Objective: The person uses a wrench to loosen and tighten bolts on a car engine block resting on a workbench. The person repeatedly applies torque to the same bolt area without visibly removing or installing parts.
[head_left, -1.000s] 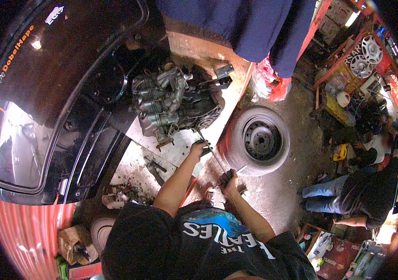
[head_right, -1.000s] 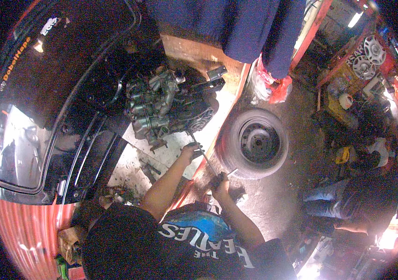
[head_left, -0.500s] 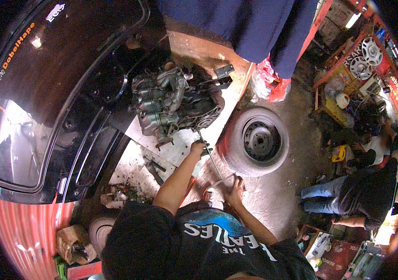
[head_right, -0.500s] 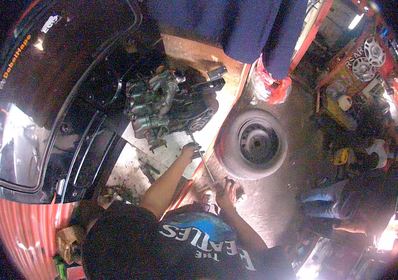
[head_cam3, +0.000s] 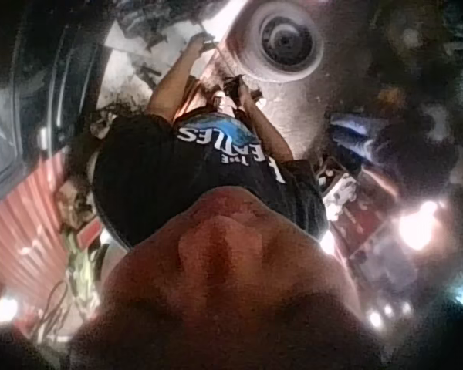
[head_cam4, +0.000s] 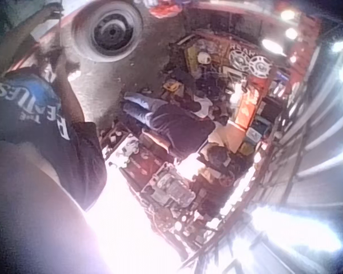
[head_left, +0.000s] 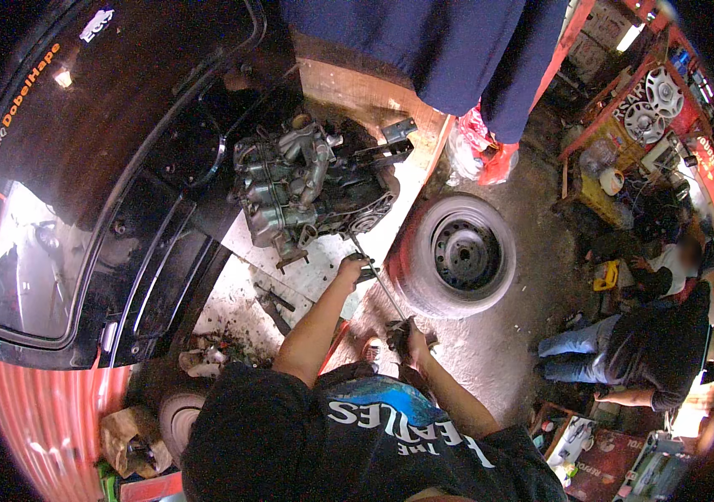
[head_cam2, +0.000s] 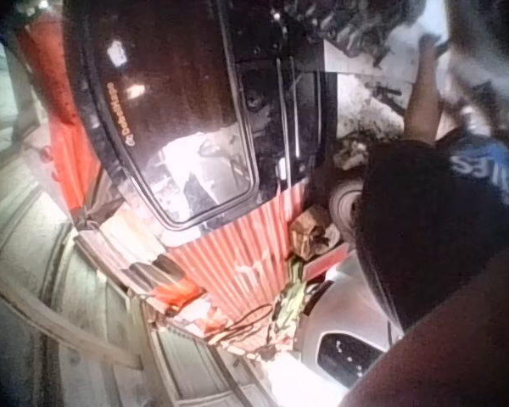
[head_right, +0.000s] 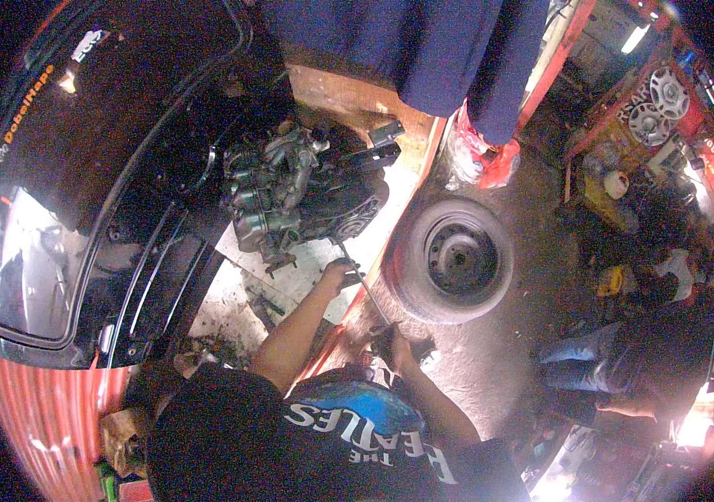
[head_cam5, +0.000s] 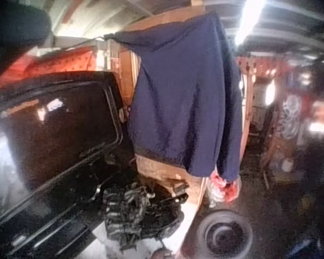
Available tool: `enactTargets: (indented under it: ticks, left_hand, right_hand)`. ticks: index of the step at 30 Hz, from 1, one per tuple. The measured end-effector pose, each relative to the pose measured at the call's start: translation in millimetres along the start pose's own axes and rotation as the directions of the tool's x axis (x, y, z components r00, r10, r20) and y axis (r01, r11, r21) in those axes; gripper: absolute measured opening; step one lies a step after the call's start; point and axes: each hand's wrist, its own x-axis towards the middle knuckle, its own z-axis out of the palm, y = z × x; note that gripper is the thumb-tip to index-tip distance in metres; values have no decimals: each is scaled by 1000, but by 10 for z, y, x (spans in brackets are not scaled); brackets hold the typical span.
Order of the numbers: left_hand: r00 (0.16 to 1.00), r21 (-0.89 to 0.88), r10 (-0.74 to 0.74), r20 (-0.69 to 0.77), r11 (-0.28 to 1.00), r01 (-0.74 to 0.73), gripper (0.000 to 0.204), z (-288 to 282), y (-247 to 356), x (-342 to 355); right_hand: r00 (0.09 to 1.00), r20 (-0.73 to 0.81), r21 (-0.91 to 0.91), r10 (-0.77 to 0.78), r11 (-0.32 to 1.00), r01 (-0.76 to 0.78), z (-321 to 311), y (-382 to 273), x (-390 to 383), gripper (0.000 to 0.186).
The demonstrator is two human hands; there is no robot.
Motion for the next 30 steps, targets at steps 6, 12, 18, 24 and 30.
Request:
enactTargets:
  ticks: [6, 12, 18, 24, 30]
  left_hand:
    - [998, 60, 34, -52, 998, -31, 9, 4, -57, 113]
    - [999, -26, -10, 42, 1000, 11, 21, -55, -55, 101]
    - [997, -34, 20, 68, 999, -18, 24, -41, -3, 2]
    - [1000, 20, 5, -2, 1000, -5, 22, -55, -23, 28]
    - [998, -83, 39, 40, 996, -35, 23, -149, -67, 60]
  right_hand:
    - [993, -46, -304, -109, 948, 90, -382, -543, -115, 50]
    - [989, 88, 238, 117, 962, -135, -117, -300, 173, 35]
    - [990, -47, -133, 132, 981, -138, -130, -169, 47, 52]
    - [957, 103, -306, -272, 907, 291, -255, -504, -67, 48]
    - [975, 185, 249, 127, 953, -171, -86, -472, -32, 37]
